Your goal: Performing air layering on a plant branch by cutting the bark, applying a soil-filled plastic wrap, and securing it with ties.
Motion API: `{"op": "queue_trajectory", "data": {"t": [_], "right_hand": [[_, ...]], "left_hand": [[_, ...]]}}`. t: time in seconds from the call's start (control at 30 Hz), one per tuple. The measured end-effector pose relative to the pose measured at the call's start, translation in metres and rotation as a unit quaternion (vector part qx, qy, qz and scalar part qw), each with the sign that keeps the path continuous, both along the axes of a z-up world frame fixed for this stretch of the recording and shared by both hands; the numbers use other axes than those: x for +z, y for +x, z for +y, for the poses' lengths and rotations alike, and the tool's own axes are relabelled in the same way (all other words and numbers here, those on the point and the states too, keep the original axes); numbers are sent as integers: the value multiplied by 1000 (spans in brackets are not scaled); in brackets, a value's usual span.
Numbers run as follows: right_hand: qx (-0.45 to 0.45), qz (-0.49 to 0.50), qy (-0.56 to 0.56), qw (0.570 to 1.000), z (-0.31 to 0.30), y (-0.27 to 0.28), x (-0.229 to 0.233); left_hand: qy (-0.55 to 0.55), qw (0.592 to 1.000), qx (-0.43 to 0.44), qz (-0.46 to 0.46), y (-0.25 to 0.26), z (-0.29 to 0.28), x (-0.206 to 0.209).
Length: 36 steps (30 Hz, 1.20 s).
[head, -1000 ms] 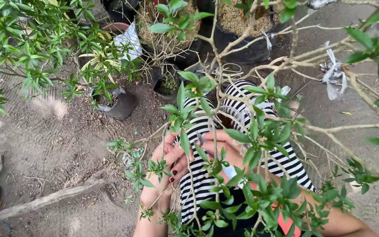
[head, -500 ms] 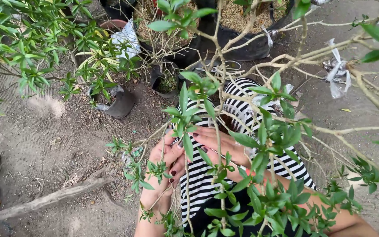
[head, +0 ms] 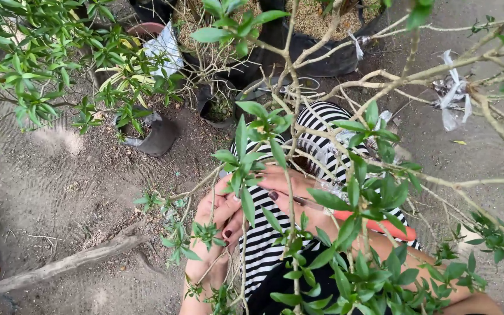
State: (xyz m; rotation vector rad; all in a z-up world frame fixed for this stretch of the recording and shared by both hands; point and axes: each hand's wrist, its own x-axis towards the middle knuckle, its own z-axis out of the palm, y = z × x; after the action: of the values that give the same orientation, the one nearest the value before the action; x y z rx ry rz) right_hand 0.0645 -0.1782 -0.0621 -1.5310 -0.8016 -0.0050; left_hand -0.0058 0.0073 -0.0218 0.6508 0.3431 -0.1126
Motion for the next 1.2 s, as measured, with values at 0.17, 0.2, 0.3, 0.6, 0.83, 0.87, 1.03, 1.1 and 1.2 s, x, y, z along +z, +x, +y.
{"op": "queue_trajectory", "data": {"t": [0.17, 0.2, 0.3, 0.6, 0.83, 0.87, 1.03, 1.1, 1.2], "right_hand": [[-26, 99, -9, 995, -2, 0, 0], [-70, 159, -21, 985, -3, 0, 2], [65, 214, 261, 939, 14, -3, -40], [130, -67, -128, 981, -35, -10, 13], [119, 171, -290, 934, -181, -20, -149], [106, 63, -375, 919, -205, -19, -155], [2, -247, -507, 826, -216, -11, -65], [-61, -87, -574, 812, -224, -17, -62], [-15, -91, -611, 786, -203, -25, -38]], "left_hand": [[14, 1000, -20, 9, 2, 4, -10], [-21, 999, -25, -12, 0, 5, -20], [12, 1000, 0, -3, -1, 2, -25], [82, 996, -29, -21, -2, 7, -16], [140, 989, -1, -41, 6, 3, 1], [142, 989, 3, -44, 6, 2, 2], [124, 991, 8, -54, 5, -5, -1], [135, 989, 15, -59, 3, -5, -3], [146, 987, 13, -61, -2, -6, -2]]}}
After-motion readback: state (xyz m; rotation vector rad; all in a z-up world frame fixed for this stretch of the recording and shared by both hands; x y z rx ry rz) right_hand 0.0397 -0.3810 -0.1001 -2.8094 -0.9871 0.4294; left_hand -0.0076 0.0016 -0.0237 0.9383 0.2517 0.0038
